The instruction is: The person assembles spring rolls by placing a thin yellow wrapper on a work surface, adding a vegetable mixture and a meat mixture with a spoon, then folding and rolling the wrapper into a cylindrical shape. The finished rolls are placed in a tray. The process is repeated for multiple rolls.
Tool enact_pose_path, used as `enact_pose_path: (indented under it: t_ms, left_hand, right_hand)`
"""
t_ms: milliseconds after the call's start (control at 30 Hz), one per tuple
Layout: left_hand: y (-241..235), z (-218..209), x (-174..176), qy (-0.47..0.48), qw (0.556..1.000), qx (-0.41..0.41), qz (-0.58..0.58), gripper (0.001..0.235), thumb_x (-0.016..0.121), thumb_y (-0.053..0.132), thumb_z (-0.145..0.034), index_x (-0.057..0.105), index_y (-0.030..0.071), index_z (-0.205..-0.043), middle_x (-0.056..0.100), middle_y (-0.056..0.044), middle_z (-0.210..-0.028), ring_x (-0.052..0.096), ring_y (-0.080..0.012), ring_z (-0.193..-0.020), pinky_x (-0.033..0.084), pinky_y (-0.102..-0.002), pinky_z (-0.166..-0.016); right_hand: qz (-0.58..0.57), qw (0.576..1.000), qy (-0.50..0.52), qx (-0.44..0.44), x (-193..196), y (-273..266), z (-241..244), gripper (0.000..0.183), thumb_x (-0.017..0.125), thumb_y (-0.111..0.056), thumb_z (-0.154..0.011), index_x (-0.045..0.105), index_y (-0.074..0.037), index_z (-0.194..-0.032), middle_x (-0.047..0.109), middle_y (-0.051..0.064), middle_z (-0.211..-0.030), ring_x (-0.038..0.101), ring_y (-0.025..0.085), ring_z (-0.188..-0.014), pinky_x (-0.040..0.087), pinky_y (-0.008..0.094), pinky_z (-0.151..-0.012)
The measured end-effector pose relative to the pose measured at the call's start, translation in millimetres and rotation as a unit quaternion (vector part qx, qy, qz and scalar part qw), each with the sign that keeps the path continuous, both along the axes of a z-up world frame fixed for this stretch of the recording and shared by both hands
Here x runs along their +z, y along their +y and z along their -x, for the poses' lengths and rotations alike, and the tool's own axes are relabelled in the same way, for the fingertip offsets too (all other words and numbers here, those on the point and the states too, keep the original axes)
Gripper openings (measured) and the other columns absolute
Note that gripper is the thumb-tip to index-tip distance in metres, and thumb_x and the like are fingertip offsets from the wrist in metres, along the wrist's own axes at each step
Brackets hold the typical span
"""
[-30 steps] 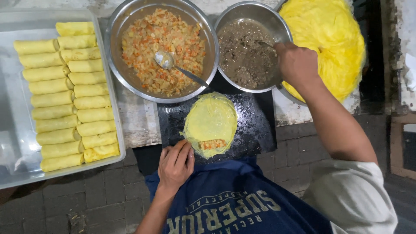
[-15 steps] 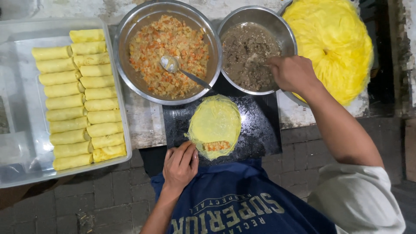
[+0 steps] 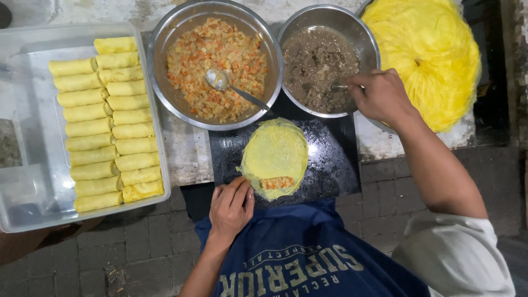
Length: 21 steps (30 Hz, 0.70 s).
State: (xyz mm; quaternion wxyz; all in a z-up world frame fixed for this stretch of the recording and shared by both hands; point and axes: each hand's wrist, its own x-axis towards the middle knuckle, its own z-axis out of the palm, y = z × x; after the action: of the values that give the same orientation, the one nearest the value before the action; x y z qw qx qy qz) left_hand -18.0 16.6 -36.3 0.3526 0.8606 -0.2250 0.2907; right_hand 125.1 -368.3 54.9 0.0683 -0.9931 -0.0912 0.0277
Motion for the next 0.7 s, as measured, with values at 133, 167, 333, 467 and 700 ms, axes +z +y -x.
enact_pose_path:
  t_ms: [133, 167, 333, 467, 700]
  left_hand:
    - [0, 0, 2, 0.006, 1.0, -0.004, 0.0, 0.012, 0.065, 0.014, -0.09, 0.073, 0.008, -0.098, 0.068, -0.009, -0.097, 0.066, -0.019, -0.072, 0.049, -0.03, -0.067]
    - [0, 1, 2, 0.005, 1.0, -0.004, 0.001, 0.012, 0.065, 0.014, -0.09, 0.072, 0.008, -0.098, 0.068, -0.009, -0.097, 0.066, -0.0191, -0.072, 0.049, -0.03, -0.067]
    - [0, 1, 3, 0.002, 1.0, -0.005, 0.0, 0.012, 0.064, 0.014, -0.091, 0.072, 0.008, -0.099, 0.068, -0.009, -0.097, 0.066, -0.0193, -0.072, 0.049, -0.03, -0.067]
    - [1, 2, 1, 0.012, 1.0, -0.008, -0.008, 0.013, 0.064, 0.015, -0.092, 0.072, 0.008, -0.1, 0.068, -0.009, -0.098, 0.066, -0.0185, -0.073, 0.048, -0.029, -0.067]
    - [9, 2, 16, 0.066, 0.996, -0.052, -0.008, 0.018, 0.059, 0.014, -0.099, 0.07, 0.0, -0.105, 0.067, -0.014, -0.108, 0.067, -0.024, -0.091, 0.049, -0.036, -0.074]
  right_hand:
    - [-0.044, 0.999, 0.012, -0.004, 15, 14, 4, 0.019, 0.062, -0.012, -0.094, 0.077, -0.012, -0.105, 0.067, 0.011, -0.068, 0.067, 0.031, -0.075, 0.044, 0.04, -0.084]
    - [-0.067, 0.998, 0.018, -0.004, 21, 21, 6, 0.019, 0.063, -0.011, -0.093, 0.078, -0.012, -0.105, 0.069, 0.011, -0.072, 0.068, 0.03, -0.075, 0.045, 0.039, -0.083]
    - [-0.155, 0.987, 0.02, -0.02, 39, 25, 16, 0.02, 0.063, -0.008, -0.093, 0.078, -0.01, -0.106, 0.071, 0.016, -0.081, 0.067, 0.04, -0.08, 0.048, 0.045, -0.081]
    - [-0.218, 0.975, 0.002, -0.049, 11, -4, 25, 0.017, 0.065, -0.015, -0.098, 0.076, -0.013, -0.111, 0.07, 0.017, -0.09, 0.067, 0.038, -0.092, 0.049, 0.044, -0.085]
    - [-0.232, 0.972, -0.027, -0.003, 26, 37, 99, 0.011, 0.065, -0.001, -0.106, 0.075, 0.002, -0.11, 0.068, 0.014, -0.09, 0.059, 0.023, -0.076, 0.044, 0.037, -0.072]
